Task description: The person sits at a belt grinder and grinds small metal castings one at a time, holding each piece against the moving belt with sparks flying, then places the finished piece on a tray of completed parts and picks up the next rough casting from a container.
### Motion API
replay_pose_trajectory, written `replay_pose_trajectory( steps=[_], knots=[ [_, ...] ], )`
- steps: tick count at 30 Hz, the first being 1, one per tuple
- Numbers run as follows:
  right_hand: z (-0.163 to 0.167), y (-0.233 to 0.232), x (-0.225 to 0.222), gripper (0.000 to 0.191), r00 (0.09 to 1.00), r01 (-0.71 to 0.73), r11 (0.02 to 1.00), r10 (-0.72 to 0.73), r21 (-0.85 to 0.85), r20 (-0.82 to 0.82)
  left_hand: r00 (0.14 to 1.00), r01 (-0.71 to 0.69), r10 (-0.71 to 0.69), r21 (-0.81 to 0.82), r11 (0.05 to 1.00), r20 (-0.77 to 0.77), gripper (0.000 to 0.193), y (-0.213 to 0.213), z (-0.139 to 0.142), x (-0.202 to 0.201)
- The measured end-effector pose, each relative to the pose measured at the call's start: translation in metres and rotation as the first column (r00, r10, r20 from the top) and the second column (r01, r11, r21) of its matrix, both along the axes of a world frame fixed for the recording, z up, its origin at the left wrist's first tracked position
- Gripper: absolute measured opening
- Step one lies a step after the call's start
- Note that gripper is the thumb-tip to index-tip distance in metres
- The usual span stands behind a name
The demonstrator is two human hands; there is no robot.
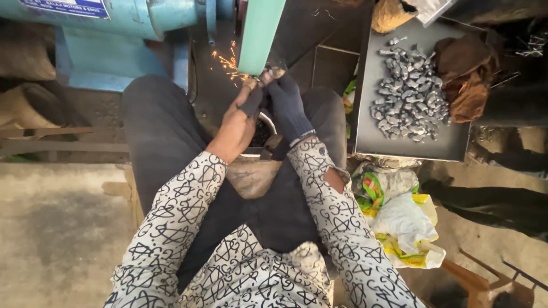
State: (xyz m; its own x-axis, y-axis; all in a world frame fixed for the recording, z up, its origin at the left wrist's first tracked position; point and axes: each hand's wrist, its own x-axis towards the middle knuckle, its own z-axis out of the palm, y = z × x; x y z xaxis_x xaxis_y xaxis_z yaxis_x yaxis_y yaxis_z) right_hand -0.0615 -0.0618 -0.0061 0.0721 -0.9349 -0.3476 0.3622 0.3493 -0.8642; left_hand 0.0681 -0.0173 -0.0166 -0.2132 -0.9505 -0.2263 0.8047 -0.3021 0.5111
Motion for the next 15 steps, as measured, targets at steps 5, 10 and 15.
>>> replay_pose_trajectory(
  steps=[5, 10, 15],
  knots=[
    [0.001, 0.029, -0.009, 0.026, 0.869, -0.059, 0.996, 0.020, -0.064, -0.494, 0.985, 0.073, -0.084, 0.074, 0.995, 0.150, 0.048, 0.007, 0.008, 0.009],
    [0.000, 0.046, -0.007, 0.026, 0.688, -0.385, 0.896, 0.117, -0.223, -0.716, 0.900, -0.020, 0.002, 0.038, 0.999, 0.436, 0.041, 0.007, 0.008, 0.015],
    [-0.005, 0.026, 0.006, 0.026, 0.878, -0.236, 0.971, 0.225, 0.026, -0.422, 0.902, -0.051, 0.016, 0.069, 0.996, 0.432, 0.016, -0.016, 0.003, 0.015]
  ],
)
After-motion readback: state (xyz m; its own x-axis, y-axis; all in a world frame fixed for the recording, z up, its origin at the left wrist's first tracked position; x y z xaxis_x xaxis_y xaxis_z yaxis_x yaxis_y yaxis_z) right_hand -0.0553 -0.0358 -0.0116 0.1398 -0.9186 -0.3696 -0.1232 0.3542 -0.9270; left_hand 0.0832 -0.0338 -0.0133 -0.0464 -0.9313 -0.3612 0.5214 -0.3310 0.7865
